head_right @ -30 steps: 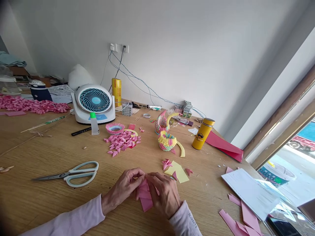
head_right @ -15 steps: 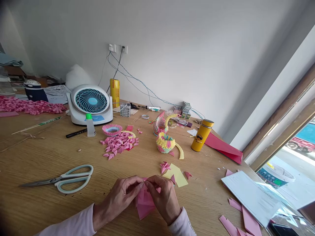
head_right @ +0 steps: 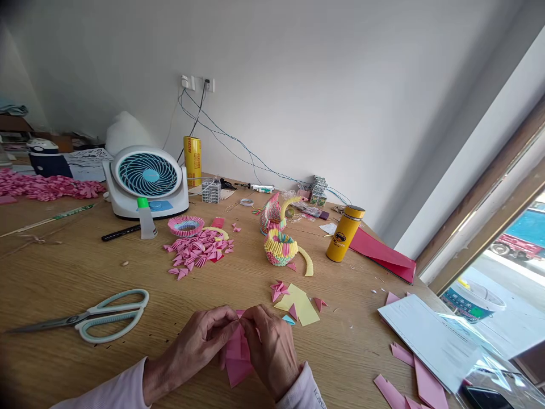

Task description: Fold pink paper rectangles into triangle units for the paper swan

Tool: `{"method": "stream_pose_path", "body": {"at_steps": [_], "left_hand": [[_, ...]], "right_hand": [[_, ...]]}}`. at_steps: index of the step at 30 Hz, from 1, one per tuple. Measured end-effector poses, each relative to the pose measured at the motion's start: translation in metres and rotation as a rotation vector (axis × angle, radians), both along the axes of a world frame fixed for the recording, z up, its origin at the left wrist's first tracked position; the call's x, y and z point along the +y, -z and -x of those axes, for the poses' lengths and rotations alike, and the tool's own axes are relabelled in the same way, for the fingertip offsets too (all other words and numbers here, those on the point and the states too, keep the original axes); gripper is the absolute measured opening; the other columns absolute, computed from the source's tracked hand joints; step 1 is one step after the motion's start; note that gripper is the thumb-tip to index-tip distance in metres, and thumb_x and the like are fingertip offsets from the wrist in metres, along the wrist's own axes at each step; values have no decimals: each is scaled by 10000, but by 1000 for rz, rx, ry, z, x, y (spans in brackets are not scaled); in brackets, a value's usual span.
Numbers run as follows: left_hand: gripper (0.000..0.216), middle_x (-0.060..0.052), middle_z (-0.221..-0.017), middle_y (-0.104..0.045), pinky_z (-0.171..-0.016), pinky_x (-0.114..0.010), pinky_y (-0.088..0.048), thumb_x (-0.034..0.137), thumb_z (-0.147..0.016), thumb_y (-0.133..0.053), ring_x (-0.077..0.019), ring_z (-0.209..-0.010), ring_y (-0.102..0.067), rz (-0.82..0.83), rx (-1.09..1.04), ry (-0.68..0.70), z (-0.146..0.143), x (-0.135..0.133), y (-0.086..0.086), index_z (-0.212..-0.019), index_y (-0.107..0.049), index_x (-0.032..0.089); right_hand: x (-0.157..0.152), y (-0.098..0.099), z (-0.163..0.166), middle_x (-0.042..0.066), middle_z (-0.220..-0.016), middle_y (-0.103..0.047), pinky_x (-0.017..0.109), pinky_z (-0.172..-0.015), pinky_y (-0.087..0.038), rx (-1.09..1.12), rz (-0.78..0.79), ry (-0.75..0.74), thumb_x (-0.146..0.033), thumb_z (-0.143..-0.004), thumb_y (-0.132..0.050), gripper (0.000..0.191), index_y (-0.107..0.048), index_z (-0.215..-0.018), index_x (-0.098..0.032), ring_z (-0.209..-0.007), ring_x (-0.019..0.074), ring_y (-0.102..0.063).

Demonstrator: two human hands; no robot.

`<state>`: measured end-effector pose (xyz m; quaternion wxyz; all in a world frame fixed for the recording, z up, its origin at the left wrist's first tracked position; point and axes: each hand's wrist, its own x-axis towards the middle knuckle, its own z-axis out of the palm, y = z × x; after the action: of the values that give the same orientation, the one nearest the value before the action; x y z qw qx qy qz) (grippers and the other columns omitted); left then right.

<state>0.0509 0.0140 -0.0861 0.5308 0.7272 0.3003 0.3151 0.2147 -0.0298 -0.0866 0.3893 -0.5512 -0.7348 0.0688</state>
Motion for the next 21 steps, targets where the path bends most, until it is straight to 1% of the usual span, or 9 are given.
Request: {"method": "stream_pose_path", "body": {"at_steps": [3,5,7,9,12,14,16,19,21], "left_hand": [[291,13,-564,-581,-431,-173,-385,412,-886,-478,-104,-436,-543,-59,27,-36,0,1,1,-820,-599,156],[268,2,-597,-607,-467,-171,-400,383,-889,-479,-108,-481,-568,-113,33,-59,0,2,2,-825,-613,160],[250,-23,-679,-656,-538,-173,-432,362,-883,-495,-126,-584,-612,-146,22,-70,-1,4,3,-839,-634,159],[248,-41,-743,-682,-587,-182,-451,362,-872,-516,-145,-661,-629,-131,5,-71,-1,4,3,-852,-651,155],[267,-37,-713,-677,-543,-187,-442,371,-869,-519,-138,-605,-606,-86,-3,-80,-2,6,2,-865,-668,150],[261,-35,-719,-676,-562,-187,-444,367,-858,-544,-130,-602,-601,-129,-11,-128,-2,6,1,-845,-684,147],[267,-41,-748,-675,-601,-192,-453,373,-845,-567,-127,-622,-602,-175,-34,-182,-2,7,-1,-814,-689,139],[306,-35,-669,-649,-553,-193,-453,401,-851,-550,-127,-591,-588,-94,-72,-158,-3,6,-2,-818,-677,124],[321,-31,-646,-643,-486,-196,-452,426,-833,-569,-121,-527,-571,-2,-99,-136,-3,6,-2,-850,-657,118]], "right_hand": [[0,-4,2,11,-676,-662,221,-579,-437,114,66,-19,-231,-893,-517,163,-617,-772,-186,-606,141,-602],[1,-5,4,14,-665,-665,224,-572,-447,157,79,-19,-238,-890,-523,162,-615,-770,-181,-595,143,-608],[1,-5,4,13,-659,-654,230,-566,-443,141,53,-4,-239,-899,-507,174,-603,-766,-184,-588,145,-598],[0,-5,5,19,-685,-647,243,-584,-439,85,-6,4,-235,-913,-478,183,-594,-779,-190,-613,154,-590],[1,-6,5,29,-720,-645,260,-607,-436,34,-89,3,-235,-923,-456,183,-591,-805,-195,-651,169,-590],[1,-7,5,31,-728,-654,261,-611,-442,68,-90,4,-239,-917,-474,164,-596,-817,-195,-660,171,-602],[2,-9,6,28,-723,-667,259,-612,-453,128,-58,8,-246,-906,-500,154,-607,-811,-191,-652,167,-615],[4,-12,7,28,-695,-679,264,-607,-468,195,-18,7,-270,-892,-527,167,-620,-778,-190,-635,170,-627],[5,-13,8,32,-701,-688,273,-623,-485,238,-4,10,-285,-880,-542,163,-629,-778,-191,-653,180,-639]]}}
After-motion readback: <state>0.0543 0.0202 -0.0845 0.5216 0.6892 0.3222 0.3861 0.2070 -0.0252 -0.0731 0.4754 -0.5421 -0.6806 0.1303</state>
